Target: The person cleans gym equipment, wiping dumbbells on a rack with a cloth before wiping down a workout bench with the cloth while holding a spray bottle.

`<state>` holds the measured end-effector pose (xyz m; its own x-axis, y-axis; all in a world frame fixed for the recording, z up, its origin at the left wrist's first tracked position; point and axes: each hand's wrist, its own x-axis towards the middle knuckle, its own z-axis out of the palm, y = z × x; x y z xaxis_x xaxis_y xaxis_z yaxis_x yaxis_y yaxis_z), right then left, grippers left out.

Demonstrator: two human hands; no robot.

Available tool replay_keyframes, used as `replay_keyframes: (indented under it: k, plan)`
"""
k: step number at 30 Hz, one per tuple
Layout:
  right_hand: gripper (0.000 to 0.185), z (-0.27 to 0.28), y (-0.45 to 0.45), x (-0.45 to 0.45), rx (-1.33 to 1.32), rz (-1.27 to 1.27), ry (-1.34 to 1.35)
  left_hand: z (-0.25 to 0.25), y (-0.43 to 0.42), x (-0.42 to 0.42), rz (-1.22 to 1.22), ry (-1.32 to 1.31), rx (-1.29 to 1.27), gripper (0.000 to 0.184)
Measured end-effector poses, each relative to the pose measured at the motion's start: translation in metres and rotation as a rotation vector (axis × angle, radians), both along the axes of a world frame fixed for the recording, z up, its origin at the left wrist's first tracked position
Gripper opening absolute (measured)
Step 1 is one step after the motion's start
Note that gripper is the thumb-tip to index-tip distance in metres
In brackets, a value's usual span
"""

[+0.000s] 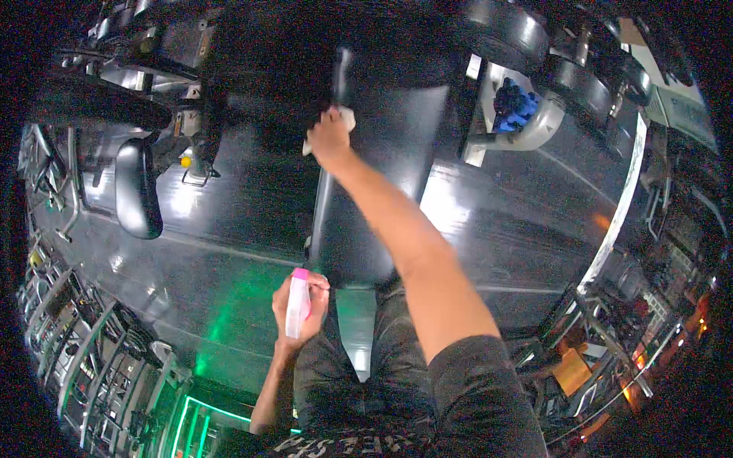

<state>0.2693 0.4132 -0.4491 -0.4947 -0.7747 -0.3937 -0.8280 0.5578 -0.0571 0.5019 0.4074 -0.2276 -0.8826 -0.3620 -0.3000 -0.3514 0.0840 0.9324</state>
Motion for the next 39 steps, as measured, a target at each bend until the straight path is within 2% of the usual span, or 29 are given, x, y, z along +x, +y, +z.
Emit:
replay_keyframes:
  k: [3,5,9,11,13,14,17,19,20,21,22,23,24,27,28,29,30,31,34,38,39]
  plan:
    - [0.026,-0.013,0.003,0.09,-0.032,-0.128,0.039,0.005,-0.013,0.008,0.067,-0.068,0.06,0.011]
    - [0.025,-0.019,0.011,0.142,-0.106,-0.153,-0.018,0.018,-0.021,0.003,0.047,-0.049,0.0,0.011]
    - [0.019,-0.019,0.026,0.19,-0.277,-0.203,-0.064,0.027,-0.028,0.001,0.033,-0.013,-0.056,0.013]
    - [0.018,-0.007,0.035,0.184,-0.286,-0.173,-0.153,0.027,-0.03,0.0,0.035,0.022,-0.092,0.015]
    - [0.025,0.004,0.043,0.17,-0.228,-0.086,-0.608,0.03,-0.028,-0.004,0.06,0.047,-0.078,0.015]
    - [0.034,0.014,0.045,0.154,-0.154,-0.074,-0.779,0.032,-0.026,-0.006,0.079,0.062,-0.063,0.014]
    - [0.036,0.066,0.044,0.077,-0.203,-0.176,-0.842,0.033,-0.023,-0.003,0.054,-0.033,0.024,0.014]
    - [0.035,0.067,0.042,0.016,-0.469,-0.196,-0.584,0.03,-0.021,-0.006,0.072,0.037,0.008,0.012]
    - [0.032,0.068,0.033,-0.018,-0.404,-0.215,-0.407,0.025,-0.018,-0.002,0.082,0.032,0.046,0.012]
    - [0.031,0.069,0.033,-0.049,-0.586,-0.226,-0.243,0.021,-0.017,0.001,0.092,0.025,0.083,0.012]
    - [0.032,0.062,0.032,-0.073,-0.619,-0.204,0.039,0.024,-0.017,-0.006,0.107,0.092,0.015,0.012]
    - [0.04,0.061,0.033,-0.087,-0.438,-0.384,0.02,0.025,-0.019,-0.005,0.108,0.086,0.014,0.012]
    - [0.043,0.031,0.042,-0.102,-0.592,-0.319,0.161,0.026,-0.021,-0.004,0.084,0.042,-0.018,0.01]
    - [0.046,0.004,0.058,-0.066,-0.548,-0.393,0.166,0.022,-0.025,-0.001,0.086,-0.01,-0.029,0.011]
    - [0.054,0.007,0.06,-0.043,-0.483,-0.382,0.104,0.022,-0.027,-0.001,0.12,-0.021,-0.004,0.014]
    - [0.056,-0.016,0.065,-0.016,-0.476,-0.509,-0.014,0.023,-0.029,-0.002,0.123,-0.024,-0.004,0.014]
    - [0.057,0.002,0.072,0.008,-0.439,-0.311,-0.003,0.024,-0.03,-0.005,0.14,-0.003,-0.009,0.014]
    - [0.058,-0.012,0.08,0.04,-0.425,-0.359,-0.094,0.025,-0.032,-0.009,0.155,0.022,-0.012,0.013]
    - [0.059,0.016,0.101,0.111,-0.314,-0.261,-0.411,0.028,-0.034,-0.022,0.126,0.017,-0.028,0.012]
    - [0.062,0.027,0.105,0.135,-0.389,-0.182,-0.39,0.039,-0.034,-0.033,0.069,0.019,-0.072,0.009]
    - [0.06,0.033,0.108,0.128,-0.314,-0.188,-0.607,0.04,-0.033,-0.036,0.05,0.019,-0.085,0.009]
